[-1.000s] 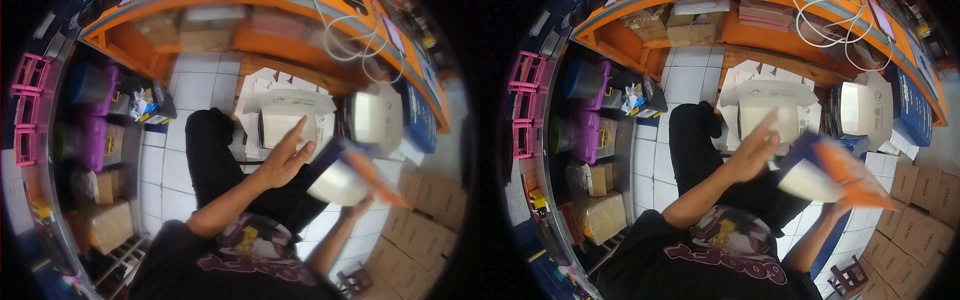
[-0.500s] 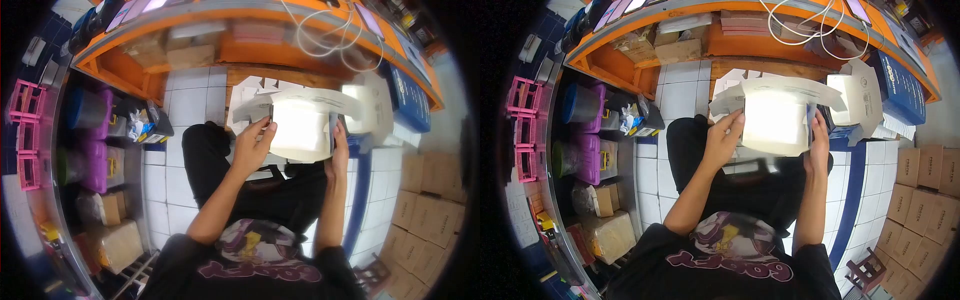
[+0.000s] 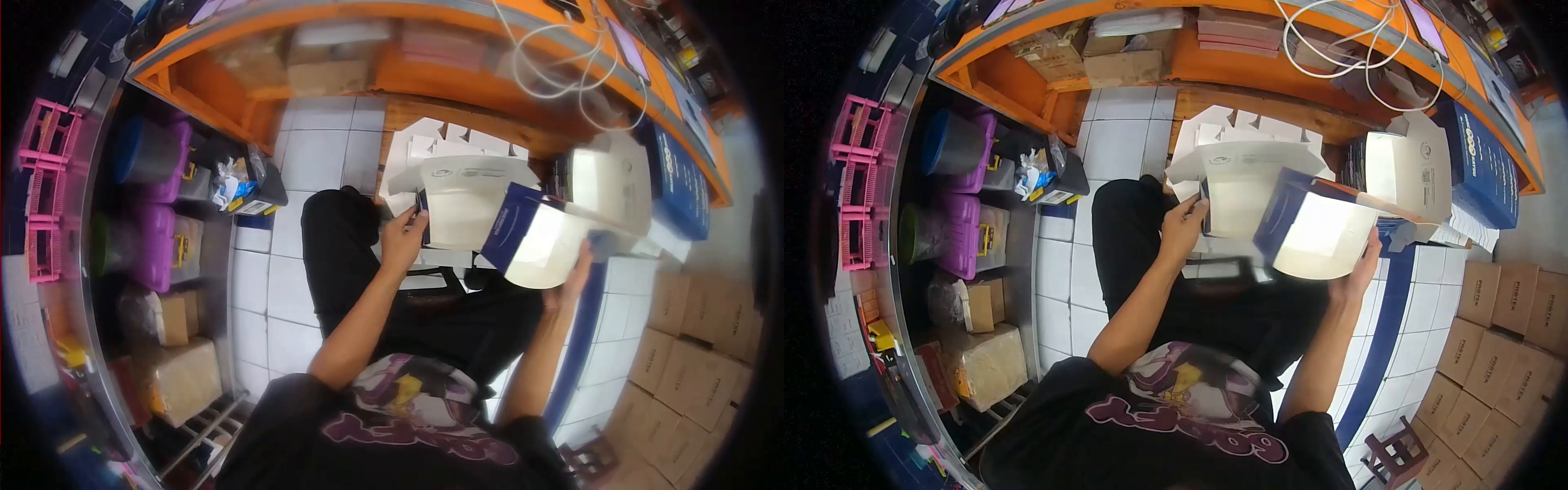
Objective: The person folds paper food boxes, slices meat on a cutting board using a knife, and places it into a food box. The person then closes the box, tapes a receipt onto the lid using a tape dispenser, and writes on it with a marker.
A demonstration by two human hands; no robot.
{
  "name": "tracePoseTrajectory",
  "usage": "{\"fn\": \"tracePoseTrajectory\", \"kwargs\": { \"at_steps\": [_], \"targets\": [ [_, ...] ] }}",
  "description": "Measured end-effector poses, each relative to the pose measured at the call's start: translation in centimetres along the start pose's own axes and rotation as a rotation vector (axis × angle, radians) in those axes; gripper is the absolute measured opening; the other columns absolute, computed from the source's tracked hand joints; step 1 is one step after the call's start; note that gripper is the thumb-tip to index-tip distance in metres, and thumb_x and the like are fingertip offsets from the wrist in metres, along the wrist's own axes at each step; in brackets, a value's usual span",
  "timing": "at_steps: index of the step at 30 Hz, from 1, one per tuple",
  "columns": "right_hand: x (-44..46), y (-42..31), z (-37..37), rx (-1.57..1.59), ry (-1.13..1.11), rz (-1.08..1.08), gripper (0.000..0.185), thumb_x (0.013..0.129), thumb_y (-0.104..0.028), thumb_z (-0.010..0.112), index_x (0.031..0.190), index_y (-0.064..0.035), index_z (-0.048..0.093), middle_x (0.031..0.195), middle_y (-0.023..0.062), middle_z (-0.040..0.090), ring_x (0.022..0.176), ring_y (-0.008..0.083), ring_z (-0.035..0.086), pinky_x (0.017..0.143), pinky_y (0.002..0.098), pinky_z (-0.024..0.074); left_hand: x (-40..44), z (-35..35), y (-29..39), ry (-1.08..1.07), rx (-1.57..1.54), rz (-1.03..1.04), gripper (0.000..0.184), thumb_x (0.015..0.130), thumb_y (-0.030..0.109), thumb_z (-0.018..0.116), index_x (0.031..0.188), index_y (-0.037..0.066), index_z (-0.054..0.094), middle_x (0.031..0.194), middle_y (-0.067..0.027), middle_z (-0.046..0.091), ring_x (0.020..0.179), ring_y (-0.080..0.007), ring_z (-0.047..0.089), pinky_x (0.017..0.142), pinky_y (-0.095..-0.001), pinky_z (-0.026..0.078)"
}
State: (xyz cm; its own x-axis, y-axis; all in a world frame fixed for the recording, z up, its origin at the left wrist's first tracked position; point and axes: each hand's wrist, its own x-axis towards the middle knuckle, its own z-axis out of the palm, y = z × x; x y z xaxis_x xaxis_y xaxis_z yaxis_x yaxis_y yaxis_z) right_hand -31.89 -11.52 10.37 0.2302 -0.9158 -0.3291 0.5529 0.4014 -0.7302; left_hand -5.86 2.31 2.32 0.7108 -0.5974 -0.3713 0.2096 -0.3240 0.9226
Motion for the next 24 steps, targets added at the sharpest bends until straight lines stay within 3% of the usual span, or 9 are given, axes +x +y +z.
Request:
{"fn": "tracePoseTrajectory", "kwargs": {
  "at_steps": [5, 8, 10, 12, 14, 15, 16, 19, 24],
  "targets": [
    [0.0, 2.3, 0.5, -0.096, 0.016, 0.066, 0.050, 0.108, -0.039, 0.041, 0.140, -0.0022, 0.053, 0.134, 0.0121, 0.064, 0.124, 0.0258, 0.061, 0.107, 0.0401, 0.0475, -0.3, -0.4, 0.6, 0.041, 0.143, 0.034, 0.047, 0.097, 0.036, 0.067, 0.123, -0.003, 0.070, 0.091, -0.0087, 0.073, 0.076, -0.0132, 0.065, 0.072, -0.0297, 0.051],
    [0.7, 3.2, 2.7, -0.232, -0.029, 0.036, 0.050, 0.109, -0.037, 0.041, 0.146, -0.0027, 0.048, 0.138, 0.0100, 0.060, 0.128, 0.0230, 0.057, 0.109, 0.0380, 0.0447, -0.2, -1.3, 0.7, 0.140, -0.125, -0.011, 0.045, 0.099, 0.038, 0.065, 0.117, -0.002, 0.072, 0.092, -0.0069, 0.073, 0.075, -0.0136, 0.065, 0.073, -0.0300, 0.052],
    [1.7, 3.5, 4.3, -0.342, -0.110, -0.026, 0.053, 0.109, -0.033, 0.045, 0.151, -0.0008, 0.043, 0.144, 0.0129, 0.054, 0.133, 0.0221, 0.052, 0.113, 0.0346, 0.0386, -1.0, -1.6, 3.5, 0.151, -0.171, 0.137, 0.043, 0.100, 0.038, 0.064, 0.114, -0.001, 0.072, 0.090, -0.0042, 0.071, 0.073, -0.0131, 0.063, 0.069, -0.0310, 0.051],
    [2.8, 3.8, 5.3, -0.457, -0.098, -0.062, 0.053, 0.108, -0.034, 0.048, 0.150, -0.0008, 0.045, 0.143, 0.0129, 0.055, 0.131, 0.0226, 0.053, 0.111, 0.0338, 0.0395, -1.5, -1.3, 5.1, 0.030, -0.113, 0.197, 0.042, 0.100, 0.035, 0.064, 0.118, -0.002, 0.070, 0.097, -0.0060, 0.069, 0.078, -0.0109, 0.058, 0.071, -0.0260, 0.048],
    [3.5, 4.0, 6.4, -0.491, -0.113, -0.060, 0.052, 0.108, -0.034, 0.049, 0.148, -0.0005, 0.046, 0.141, 0.0130, 0.057, 0.129, 0.0222, 0.054, 0.110, 0.0334, 0.0403, -0.7, -0.4, 7.1, -0.050, 0.276, 0.377, 0.044, 0.097, 0.035, 0.067, 0.120, -0.003, 0.069, 0.089, -0.0075, 0.070, 0.072, -0.0128, 0.064, 0.066, -0.0275, 0.050],
    [3.7, 3.9, 6.8, -0.523, -0.120, -0.062, 0.052, 0.107, -0.033, 0.051, 0.147, -0.0003, 0.048, 0.140, 0.0130, 0.058, 0.128, 0.0218, 0.055, 0.109, 0.0330, 0.0411, -0.1, -0.1, 6.9, -0.016, 0.333, 0.415, 0.041, 0.092, 0.027, 0.069, 0.123, 0.000, 0.068, 0.078, -0.0119, 0.071, 0.066, -0.0212, 0.069, 0.063, -0.0334, 0.053],
    [4.0, 3.9, 6.9, -0.526, -0.124, -0.067, 0.052, 0.107, -0.033, 0.051, 0.147, -0.0003, 0.048, 0.140, 0.0130, 0.058, 0.128, 0.0218, 0.055, 0.109, 0.0330, 0.0411, 0.4, 0.0, 6.4, -0.014, 0.328, 0.417, 0.041, 0.092, 0.027, 0.069, 0.123, 0.000, 0.068, 0.078, -0.0119, 0.071, 0.066, -0.0212, 0.069, 0.063, -0.0334, 0.053],
    [4.6, 4.3, 6.7, -0.636, -0.160, 0.093, 0.045, 0.104, -0.027, 0.055, 0.139, 0.0012, 0.055, 0.131, 0.0135, 0.063, 0.120, 0.0196, 0.058, 0.104, 0.0315, 0.0441, 0.8, -0.3, 6.8, -0.010, 0.537, 0.341, 0.039, 0.087, 0.016, 0.059, 0.123, 0.005, 0.068, 0.079, -0.0240, 0.068, 0.078, -0.0442, 0.068, 0.073, -0.0519, 0.053],
    [5.5, 4.7, 6.2, -0.668, -0.154, 0.204, 0.042, 0.103, -0.030, 0.055, 0.126, 0.0042, 0.063, 0.117, 0.0103, 0.067, 0.111, 0.0170, 0.060, 0.098, 0.0301, 0.0450, 0.5, -0.6, 4.9, -0.035, 0.494, 0.207, 0.038, 0.092, 0.020, 0.060, 0.128, 0.009, 0.067, 0.085, -0.0246, 0.069, 0.081, -0.0410, 0.070, 0.076, -0.0463, 0.054]
  ]
}}
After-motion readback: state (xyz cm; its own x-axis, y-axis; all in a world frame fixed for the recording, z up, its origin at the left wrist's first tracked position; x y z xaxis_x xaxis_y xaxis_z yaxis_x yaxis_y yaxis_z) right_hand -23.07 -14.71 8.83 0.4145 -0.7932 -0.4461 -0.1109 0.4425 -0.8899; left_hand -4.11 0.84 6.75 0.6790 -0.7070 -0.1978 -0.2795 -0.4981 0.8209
